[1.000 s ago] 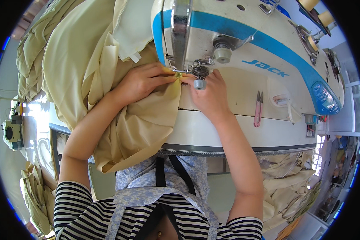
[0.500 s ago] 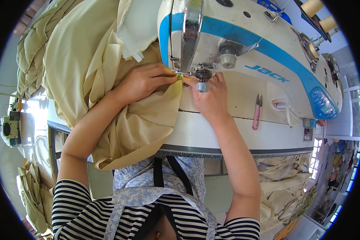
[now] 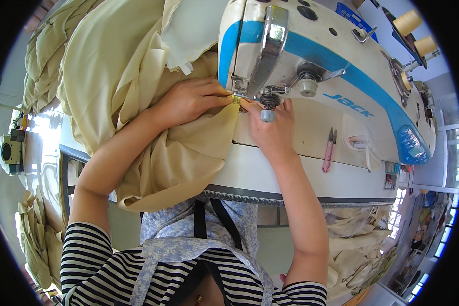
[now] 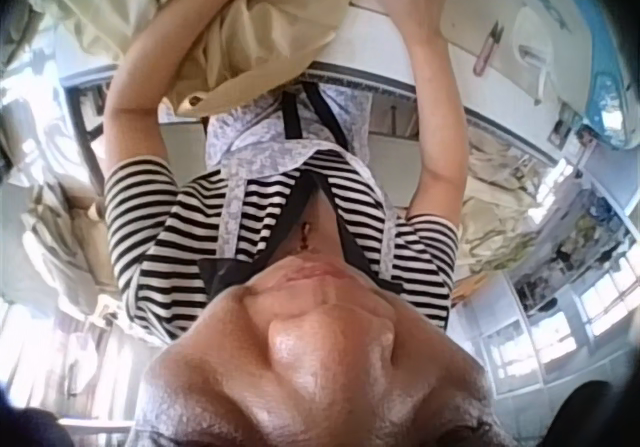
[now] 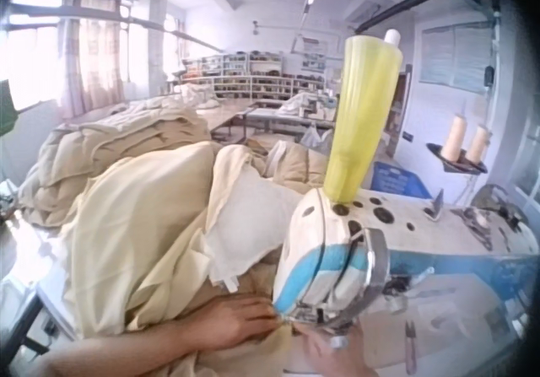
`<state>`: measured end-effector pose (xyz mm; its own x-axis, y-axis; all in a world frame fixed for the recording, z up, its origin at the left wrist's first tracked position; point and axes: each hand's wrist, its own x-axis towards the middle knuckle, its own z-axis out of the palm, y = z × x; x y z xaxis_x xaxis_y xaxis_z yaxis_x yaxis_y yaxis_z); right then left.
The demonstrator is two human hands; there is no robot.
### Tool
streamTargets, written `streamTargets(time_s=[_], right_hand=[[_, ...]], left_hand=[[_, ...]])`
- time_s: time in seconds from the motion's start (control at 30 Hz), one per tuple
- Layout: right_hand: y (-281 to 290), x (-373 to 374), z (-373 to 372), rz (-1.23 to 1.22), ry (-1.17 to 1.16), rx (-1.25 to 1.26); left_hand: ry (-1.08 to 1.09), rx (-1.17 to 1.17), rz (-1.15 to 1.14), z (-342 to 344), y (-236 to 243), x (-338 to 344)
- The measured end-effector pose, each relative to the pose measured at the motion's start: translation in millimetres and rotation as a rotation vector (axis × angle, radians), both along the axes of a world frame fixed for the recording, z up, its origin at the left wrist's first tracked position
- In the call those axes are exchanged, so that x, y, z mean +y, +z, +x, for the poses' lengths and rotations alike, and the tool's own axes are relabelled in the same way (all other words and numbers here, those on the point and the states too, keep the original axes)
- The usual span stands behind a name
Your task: The person sews a zipper onto a beige fabric item using a sewing machine. They align the zipper, guide the fabric under the needle, and trim excess thread with scissors. The person repeats this process on multiple items.
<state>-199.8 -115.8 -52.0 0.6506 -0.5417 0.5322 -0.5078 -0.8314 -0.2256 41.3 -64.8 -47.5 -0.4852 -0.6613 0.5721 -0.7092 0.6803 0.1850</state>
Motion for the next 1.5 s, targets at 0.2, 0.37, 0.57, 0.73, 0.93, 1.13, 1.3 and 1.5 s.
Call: streamTargets(time_s=[0.2, 0.37, 0.57, 0.73, 0.93, 1.13, 1.3, 1.5], right_hand=[[-4, 1, -2, -0.008, -0.016, 0.025], [-8, -1, -4, -0.049, 0.022, -0.031], [6, 26, -48, -0.037, -0.221, -0.155], [16, 38, -123, -0.086, -0.729, -0.057], [-5, 45, -201, -0.114, -0.646, 0.050], [-4, 32, -277, -0.143, -0.738, 0.078], [4, 52, -250, -0.223, -0.634, 0.019], [12, 109, -127, 0.138, -0.202, -0.099]], left_hand=[[-0.006, -0.016, -0.028, 2, -4, -5], [0.028, -0.008, 0.039, -1, 3, 1], [0.001, 0.020, 0.116, -7, 3, 0], [-0.037, 0.090, 0.085, -6, 2, -3], [-0.056, 0.074, 0.219, 7, 9, 29], [0.020, -0.105, 0.333, 52, 23, 106], [0.126, -0.224, 0.338, 49, 33, 186], [0.431, -0.515, 0.287, 64, 5, 250]])
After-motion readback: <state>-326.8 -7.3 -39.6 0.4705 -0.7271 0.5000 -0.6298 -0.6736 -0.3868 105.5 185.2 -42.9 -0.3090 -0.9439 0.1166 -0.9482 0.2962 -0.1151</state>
